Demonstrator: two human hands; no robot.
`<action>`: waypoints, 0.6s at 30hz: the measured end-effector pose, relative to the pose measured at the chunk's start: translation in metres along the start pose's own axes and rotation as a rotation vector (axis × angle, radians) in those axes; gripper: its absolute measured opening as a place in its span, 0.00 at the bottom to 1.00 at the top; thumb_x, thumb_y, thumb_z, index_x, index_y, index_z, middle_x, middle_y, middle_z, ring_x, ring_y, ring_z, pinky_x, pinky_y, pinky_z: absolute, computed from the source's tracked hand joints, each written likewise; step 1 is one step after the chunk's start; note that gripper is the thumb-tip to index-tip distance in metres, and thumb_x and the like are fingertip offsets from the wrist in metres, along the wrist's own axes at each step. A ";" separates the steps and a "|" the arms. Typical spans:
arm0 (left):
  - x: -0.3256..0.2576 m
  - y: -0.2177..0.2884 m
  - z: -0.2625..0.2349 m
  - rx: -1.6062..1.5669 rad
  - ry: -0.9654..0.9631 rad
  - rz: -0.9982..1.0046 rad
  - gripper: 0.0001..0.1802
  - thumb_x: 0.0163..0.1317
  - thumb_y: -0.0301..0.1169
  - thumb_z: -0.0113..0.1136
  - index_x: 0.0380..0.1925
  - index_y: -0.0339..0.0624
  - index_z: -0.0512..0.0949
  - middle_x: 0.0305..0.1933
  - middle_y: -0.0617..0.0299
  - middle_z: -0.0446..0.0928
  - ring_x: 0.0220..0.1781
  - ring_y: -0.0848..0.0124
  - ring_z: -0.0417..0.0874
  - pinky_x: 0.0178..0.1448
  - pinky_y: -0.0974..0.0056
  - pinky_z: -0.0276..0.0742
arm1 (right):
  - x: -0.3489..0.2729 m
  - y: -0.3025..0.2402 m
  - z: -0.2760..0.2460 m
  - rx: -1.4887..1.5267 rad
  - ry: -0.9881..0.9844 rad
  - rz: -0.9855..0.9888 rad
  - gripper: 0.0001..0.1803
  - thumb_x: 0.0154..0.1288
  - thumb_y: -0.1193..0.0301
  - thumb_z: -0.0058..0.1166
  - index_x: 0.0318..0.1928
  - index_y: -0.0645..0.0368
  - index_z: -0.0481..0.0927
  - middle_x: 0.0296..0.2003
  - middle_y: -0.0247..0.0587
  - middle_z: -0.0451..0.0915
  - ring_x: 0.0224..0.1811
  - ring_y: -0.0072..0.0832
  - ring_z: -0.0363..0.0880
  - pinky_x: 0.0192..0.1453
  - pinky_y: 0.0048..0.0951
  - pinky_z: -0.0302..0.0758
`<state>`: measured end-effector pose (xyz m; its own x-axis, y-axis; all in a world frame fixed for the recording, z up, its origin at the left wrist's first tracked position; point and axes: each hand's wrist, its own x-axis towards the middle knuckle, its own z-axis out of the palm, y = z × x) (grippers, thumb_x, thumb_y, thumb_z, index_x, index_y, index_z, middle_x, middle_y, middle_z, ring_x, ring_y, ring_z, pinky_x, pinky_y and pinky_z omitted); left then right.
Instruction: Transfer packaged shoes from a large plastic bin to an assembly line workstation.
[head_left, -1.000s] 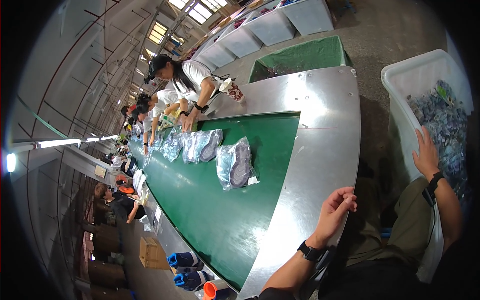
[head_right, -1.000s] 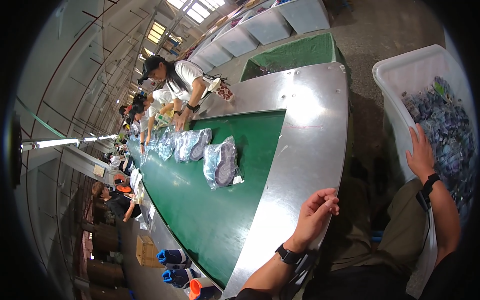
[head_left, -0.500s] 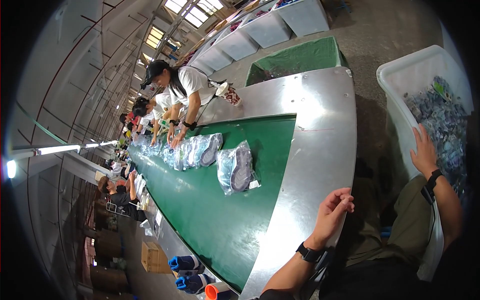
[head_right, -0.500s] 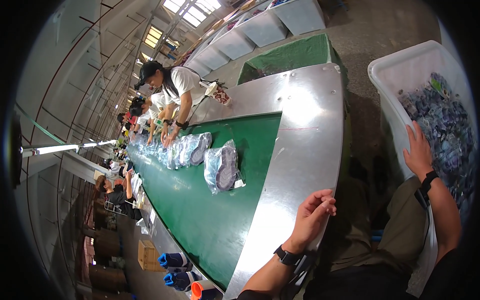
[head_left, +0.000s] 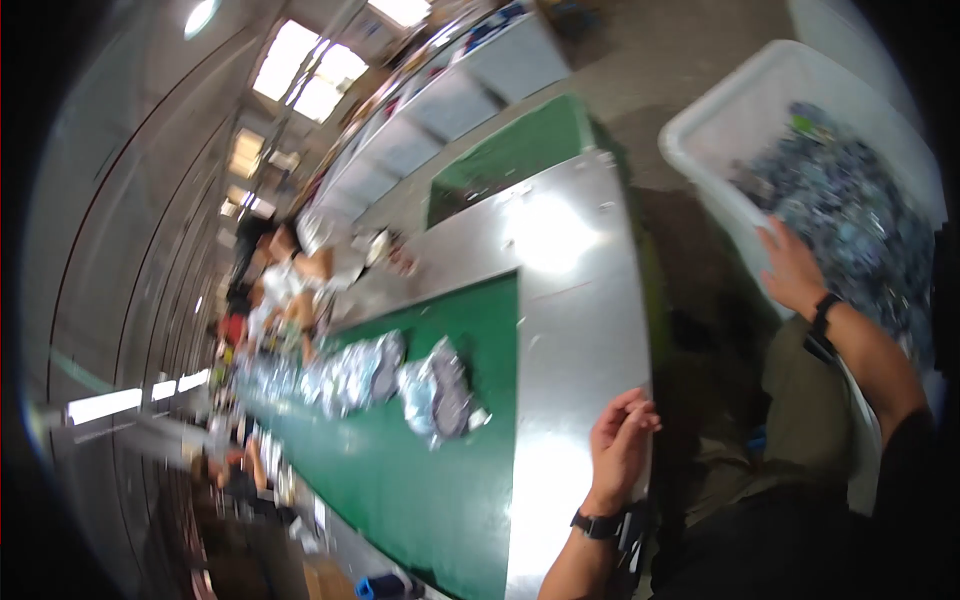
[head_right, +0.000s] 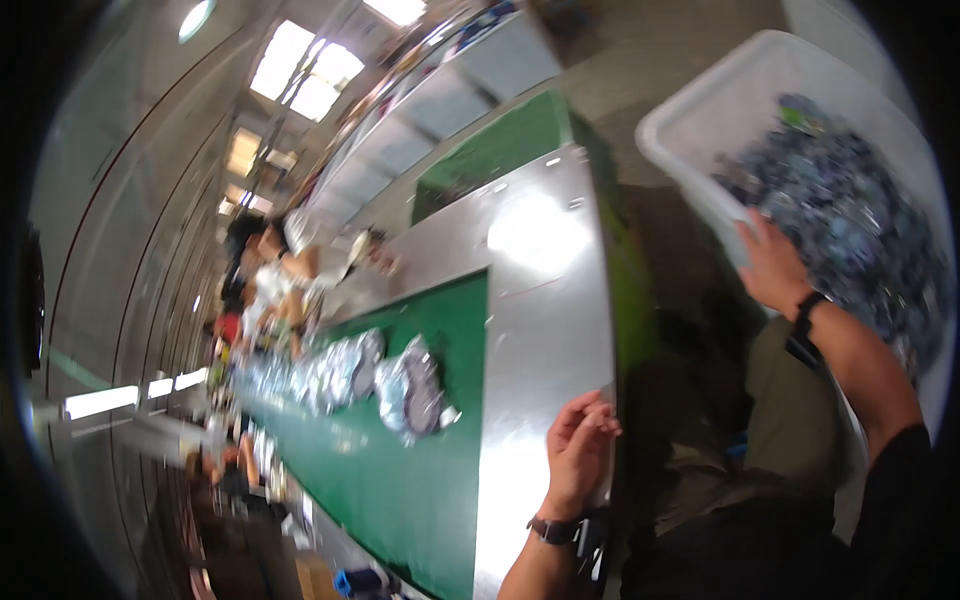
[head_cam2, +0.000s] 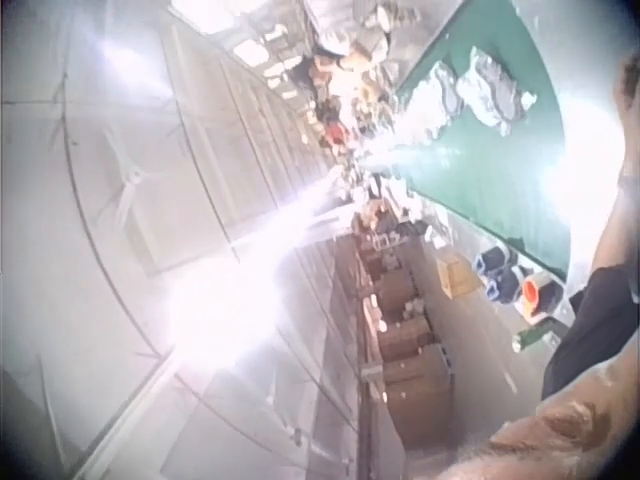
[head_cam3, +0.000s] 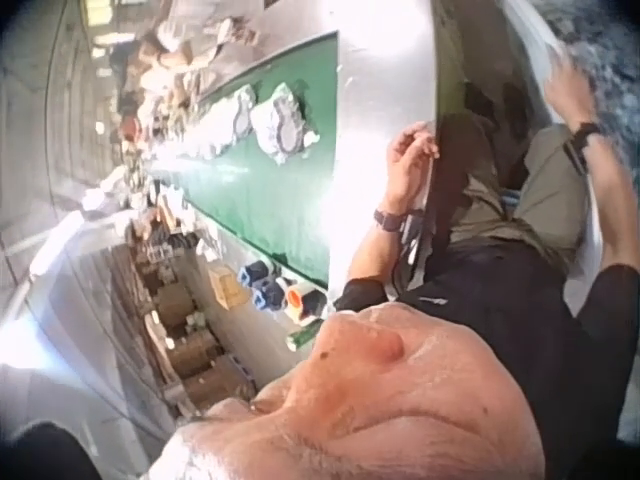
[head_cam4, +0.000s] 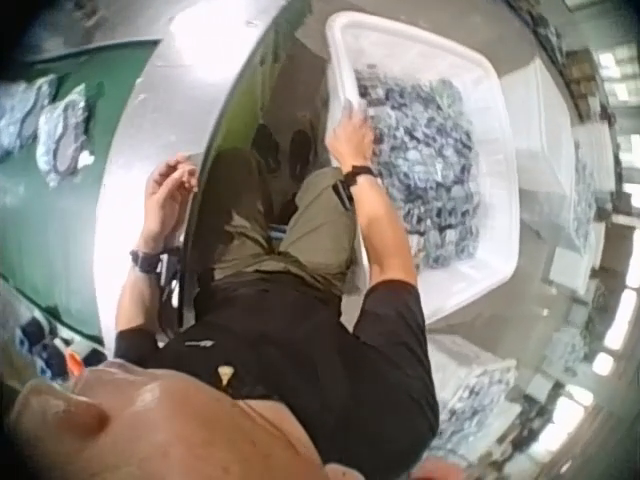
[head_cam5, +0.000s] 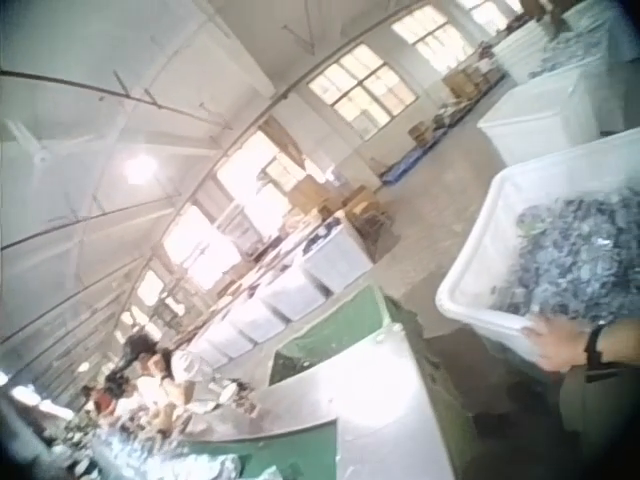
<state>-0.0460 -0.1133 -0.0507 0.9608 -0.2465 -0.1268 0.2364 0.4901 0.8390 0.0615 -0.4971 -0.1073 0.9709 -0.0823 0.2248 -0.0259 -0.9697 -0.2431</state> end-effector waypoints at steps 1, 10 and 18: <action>0.000 0.001 0.002 0.010 0.045 0.020 0.18 0.74 0.23 0.55 0.62 0.36 0.74 0.47 0.60 0.81 0.45 0.71 0.82 0.53 0.64 0.79 | 0.002 -0.002 0.002 -0.006 0.002 0.000 0.42 0.55 0.67 0.66 0.71 0.62 0.65 0.71 0.59 0.61 0.70 0.54 0.67 0.72 0.47 0.68; -0.010 0.004 0.018 0.074 0.126 0.046 0.16 0.73 0.23 0.55 0.58 0.32 0.76 0.45 0.56 0.81 0.45 0.68 0.81 0.50 0.65 0.79 | -0.003 0.004 0.012 -0.016 0.113 0.002 0.29 0.62 0.72 0.52 0.66 0.59 0.72 0.59 0.55 0.66 0.52 0.49 0.75 0.56 0.49 0.75; -0.010 0.015 0.027 0.054 0.073 -0.081 0.15 0.74 0.24 0.53 0.58 0.34 0.76 0.45 0.54 0.81 0.46 0.65 0.82 0.51 0.63 0.79 | -0.010 0.010 0.006 0.036 0.119 0.023 0.27 0.64 0.73 0.52 0.64 0.59 0.72 0.62 0.54 0.63 0.53 0.48 0.74 0.58 0.49 0.73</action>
<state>-0.0561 -0.1255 -0.0224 0.9472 -0.2210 -0.2322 0.3078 0.4245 0.8515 0.0528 -0.5049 -0.1180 0.9349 -0.1330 0.3291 -0.0369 -0.9585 -0.2828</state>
